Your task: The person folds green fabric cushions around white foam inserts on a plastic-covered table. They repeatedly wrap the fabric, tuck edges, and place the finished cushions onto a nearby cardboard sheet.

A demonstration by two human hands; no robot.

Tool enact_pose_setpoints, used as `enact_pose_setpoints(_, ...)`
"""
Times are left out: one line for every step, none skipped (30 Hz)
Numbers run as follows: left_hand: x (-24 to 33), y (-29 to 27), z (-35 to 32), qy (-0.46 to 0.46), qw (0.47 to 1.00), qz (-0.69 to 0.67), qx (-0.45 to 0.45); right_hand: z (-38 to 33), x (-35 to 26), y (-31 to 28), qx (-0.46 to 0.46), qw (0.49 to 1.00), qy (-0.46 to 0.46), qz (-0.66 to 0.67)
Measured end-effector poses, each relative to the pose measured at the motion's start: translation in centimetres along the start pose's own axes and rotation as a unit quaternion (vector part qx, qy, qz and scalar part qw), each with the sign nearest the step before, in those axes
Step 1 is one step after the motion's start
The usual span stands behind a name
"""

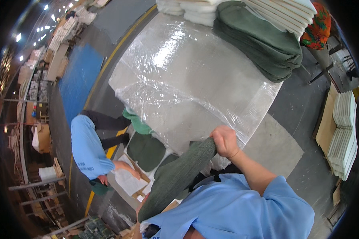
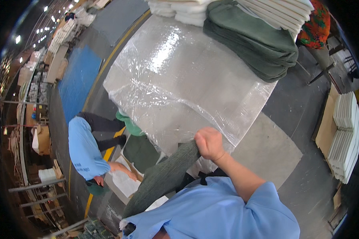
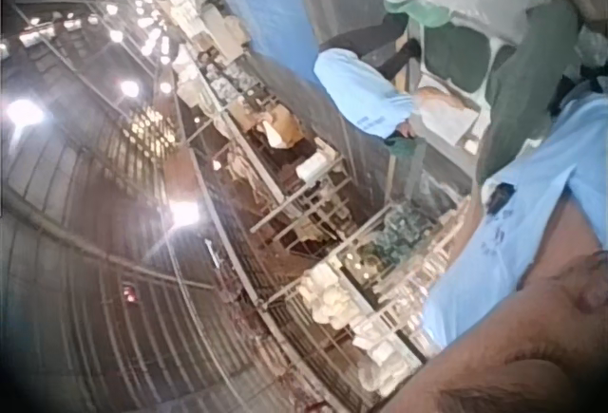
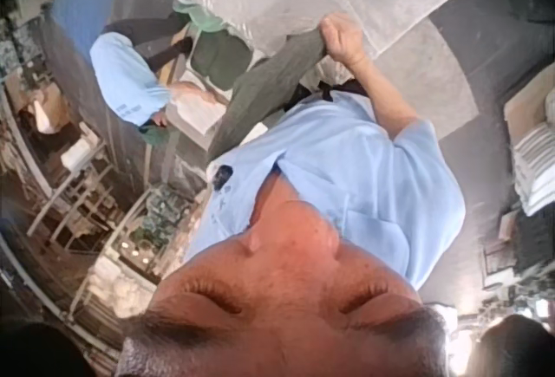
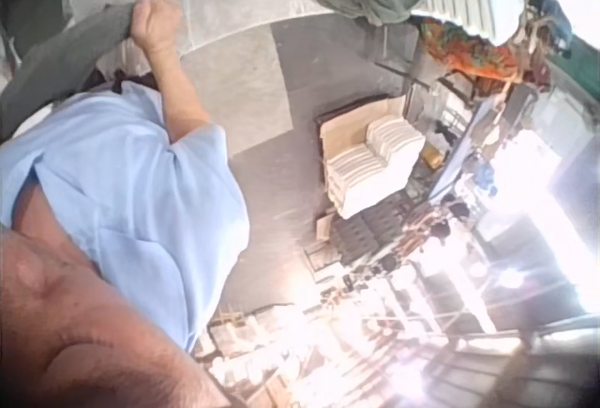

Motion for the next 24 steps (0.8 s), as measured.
enact_pose_setpoints(-0.7,0.4,0.2,-0.013,1.0,0.0,-0.001,-0.5,0.7,0.1,-0.005,0.998,0.058,0.03)
enact_pose_setpoints(-1.3,0.5,-0.2,-0.019,1.0,-0.008,0.001,-1.0,1.4,0.3,-0.01,0.991,0.117,0.058)
enact_pose_setpoints(-1.9,0.9,-0.3,-0.035,0.999,-0.006,-0.001,-1.4,1.8,0.9,0.004,0.989,0.123,0.08)
enact_pose_setpoints(-2.4,1.0,-0.4,-0.042,0.999,-0.008,0.0,-2.1,2.3,1.5,0.007,0.977,0.164,0.139)
enact_pose_setpoints(-2.9,1.2,-0.5,-0.049,0.999,-0.011,0.002,-2.7,2.8,2.2,0.011,0.958,0.206,0.197)
enact_pose_setpoints(-3.3,1.4,-0.6,-0.055,0.998,-0.016,0.003,-3.3,3.4,3.0,0.017,0.936,0.245,0.254)
enact_pose_setpoints(-3.5,1.6,-0.6,-0.058,0.998,-0.018,0.001,-3.7,4.2,3.6,0.011,0.925,0.267,0.27)
enact_pose_setpoints(-3.6,1.7,-0.5,-0.059,0.998,-0.022,-0.002,-4.3,4.9,4.2,0.006,0.914,0.289,0.285)
enact_pose_setpoints(-3.5,1.9,-0.3,-0.058,0.998,-0.024,-0.005,-4.9,5.7,4.8,0.001,0.902,0.31,0.3)
enact_pose_setpoints(-3.2,2.0,0.0,-0.054,0.998,-0.025,-0.012,-5.4,6.6,5.5,0.011,0.903,0.328,0.277)
enact_pose_setpoints(-2.8,2.1,0.3,-0.045,0.998,-0.027,-0.017,-5.7,7.3,6.4,0.023,0.903,0.345,0.256)
enact_pose_setpoints(-3.0,2.3,0.6,-0.036,0.999,-0.037,-0.018,-5.1,7.0,7.2,0.028,0.903,0.357,0.235)
enact_pose_setpoints(-3.1,2.3,0.7,-0.021,0.998,-0.05,-0.019,-4.7,6.5,7.4,0.018,0.922,0.344,0.175)
enact_pose_setpoints(-2.6,2.5,1.4,0.003,0.998,-0.066,-0.023,-3.8,7.0,7.2,0.001,0.93,0.35,0.11)
enact_pose_setpoints(-1.8,2.5,2.3,0.038,0.995,-0.088,-0.026,-2.8,7.4,6.7,-0.013,0.934,0.355,0.044)
enact_pose_setpoints(-0.7,2.6,3.4,0.082,0.988,-0.126,-0.023,-1.9,7.8,6.3,-0.029,0.933,0.359,-0.024)
enact_pose_setpoints(-0.5,2.6,3.9,0.116,0.977,-0.179,0.0,-0.9,6.9,5.7,-0.101,0.921,0.37,-0.075)
enact_pose_setpoints(0.0,2.8,4.8,0.151,0.962,-0.225,0.015,0.4,6.0,4.8,-0.129,0.929,0.336,-0.081)
enact_pose_setpoints(1.0,3.5,6.1,0.143,0.945,-0.287,0.059,1.3,5.4,3.7,-0.154,0.936,0.304,-0.091)
enact_pose_setpoints(2.1,3.6,7.3,0.154,0.934,-0.315,0.075,2.1,4.7,2.8,-0.18,0.941,0.272,-0.091)
enact_pose_setpoints(3.5,4.6,8.9,0.163,0.932,-0.311,0.086,2.8,4.8,1.4,-0.176,0.949,0.231,-0.118)
enact_pose_setpoints(4.3,5.6,9.6,0.151,0.936,-0.305,0.087,3.7,4.6,0.4,-0.199,0.944,0.255,-0.057)
enact_pose_setpoints(5.0,6.6,10.1,0.14,0.94,-0.298,0.087,5.4,3.9,-0.8,-0.22,0.935,0.278,0.004)
enact_pose_setpoints(5.5,7.7,10.2,0.129,0.945,-0.289,0.082,7.1,3.1,-2.4,-0.237,0.921,0.302,0.064)
Point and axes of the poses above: each hand's wrist, its own z-axis towards the middle knuckle, its own y-axis out of the palm, x = y × z, the point moved 3 cm from there along z, towards the middle knuckle, and after that the axes turned 7 degrees about x, right-handed, at the moved point
